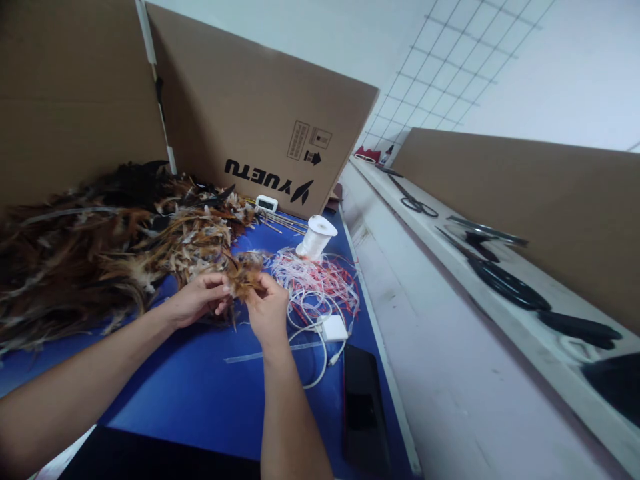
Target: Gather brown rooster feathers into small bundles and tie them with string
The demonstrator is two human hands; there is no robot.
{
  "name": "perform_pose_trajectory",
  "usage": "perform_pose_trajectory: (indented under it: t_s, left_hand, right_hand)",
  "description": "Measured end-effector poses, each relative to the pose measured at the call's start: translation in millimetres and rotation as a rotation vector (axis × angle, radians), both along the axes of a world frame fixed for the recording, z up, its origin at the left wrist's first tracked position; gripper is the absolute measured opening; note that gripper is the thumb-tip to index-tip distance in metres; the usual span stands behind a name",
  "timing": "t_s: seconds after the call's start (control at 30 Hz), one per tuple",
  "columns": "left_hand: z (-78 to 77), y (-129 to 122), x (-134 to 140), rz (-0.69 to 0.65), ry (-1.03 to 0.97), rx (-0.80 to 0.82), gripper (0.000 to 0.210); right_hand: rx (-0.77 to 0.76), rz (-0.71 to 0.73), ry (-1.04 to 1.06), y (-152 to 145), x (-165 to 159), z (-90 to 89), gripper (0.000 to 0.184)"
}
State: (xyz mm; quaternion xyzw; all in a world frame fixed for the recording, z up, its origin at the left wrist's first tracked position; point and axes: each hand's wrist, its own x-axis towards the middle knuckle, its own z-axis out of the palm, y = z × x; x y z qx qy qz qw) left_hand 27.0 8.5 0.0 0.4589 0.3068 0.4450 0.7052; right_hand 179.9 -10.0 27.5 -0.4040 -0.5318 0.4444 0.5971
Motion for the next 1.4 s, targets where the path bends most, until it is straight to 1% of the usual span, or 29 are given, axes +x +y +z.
perform_pose_trajectory:
  t_s: [0.47, 0.7, 1.07, 1.23, 1.3, 1.4]
  left_hand:
    - [-1.4, 1.1, 0.3, 0.005, 0.023, 0.002, 0.036]
    - [-2.9, 1.0, -0.4, -0.012, 0.013, 0.003, 0.035]
    - [-2.7, 1.0, -0.1, 0.002, 0.013, 0.009, 0.033]
    - [-3.2, 2.1, -2.4, 0.007, 0.016, 0.014, 0.033]
    - [-4.3, 2.8, -3.0, -0.002, 0.014, 0.018, 0.031]
    - [-6.2, 3.6, -3.6, -0.012, 0.014, 0.008, 0.03]
  right_hand:
    - [0.029, -0.002, -0.032, 0.6, 1.2, -3.1, 0.013]
    - [0.033, -0.016, -0.038, 1.1, 1.4, -2.1, 0.017]
    - [0.05, 0.001, -0.08, 1.2, 1.8, -4.0, 0.016]
    - [0.059, 0.039, -0.079, 0.7, 3.1, -3.4, 0.013]
    - [0.065, -0.002, -0.035, 1.2, 4.7, -2.4, 0.012]
    - [0.092, -0.125, 0.077, 2.3, 10.4, 2.9, 0.014]
